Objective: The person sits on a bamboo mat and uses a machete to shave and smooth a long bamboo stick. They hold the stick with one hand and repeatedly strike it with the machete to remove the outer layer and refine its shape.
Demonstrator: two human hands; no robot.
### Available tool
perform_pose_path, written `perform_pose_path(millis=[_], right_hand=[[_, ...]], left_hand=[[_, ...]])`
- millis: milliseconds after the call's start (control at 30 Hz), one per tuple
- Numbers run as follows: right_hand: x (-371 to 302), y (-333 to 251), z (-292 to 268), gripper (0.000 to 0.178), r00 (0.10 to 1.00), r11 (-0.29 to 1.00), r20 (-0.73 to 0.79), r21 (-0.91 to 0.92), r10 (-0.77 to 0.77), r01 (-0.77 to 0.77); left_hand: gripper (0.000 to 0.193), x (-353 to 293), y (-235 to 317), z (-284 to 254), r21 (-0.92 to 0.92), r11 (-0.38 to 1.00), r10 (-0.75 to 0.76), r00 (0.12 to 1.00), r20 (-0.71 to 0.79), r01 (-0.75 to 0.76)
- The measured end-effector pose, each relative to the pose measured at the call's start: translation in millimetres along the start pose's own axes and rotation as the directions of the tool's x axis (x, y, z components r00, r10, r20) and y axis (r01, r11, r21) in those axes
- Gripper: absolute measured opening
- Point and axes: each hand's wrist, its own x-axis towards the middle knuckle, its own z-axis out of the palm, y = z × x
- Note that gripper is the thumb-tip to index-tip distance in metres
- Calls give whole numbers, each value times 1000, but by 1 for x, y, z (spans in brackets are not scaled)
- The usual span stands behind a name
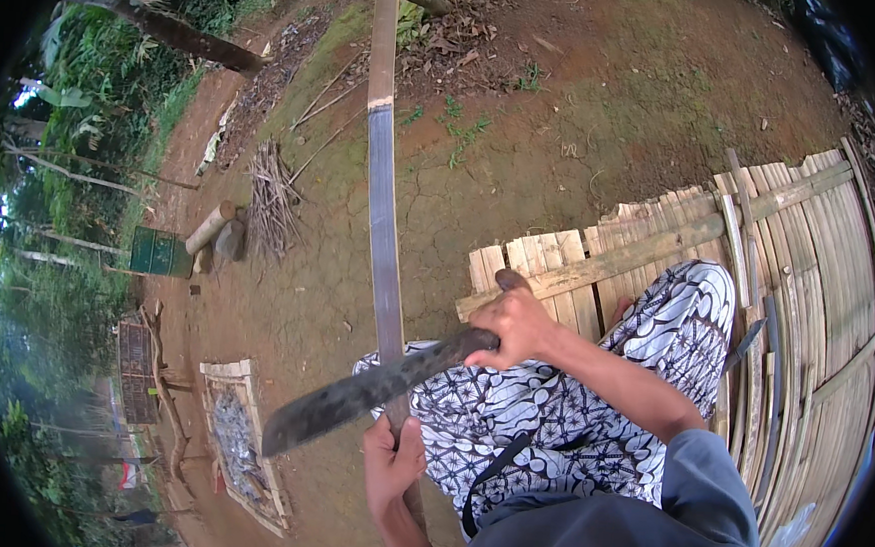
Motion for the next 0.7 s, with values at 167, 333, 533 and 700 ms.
perform_pose_path(millis=[167,333,533,700], right_hand=[[5,-14,8,56,988,985,-24,80,-152,154],[-4,28,0,56,999,999,-47,-22,22,-23],[4,18,-10,58,978,976,-76,113,193,-184],[5,-15,-3,53,986,986,7,-10,-169,169]], left_hand=[[23,-3,-28,0,16,982,-187,981,-39,188],[18,-3,-18,-6,165,986,21,1000,-20,-18],[21,-4,-23,19,79,995,-66,995,73,61],[21,6,-33,13,-61,958,-279,959,43,281]])
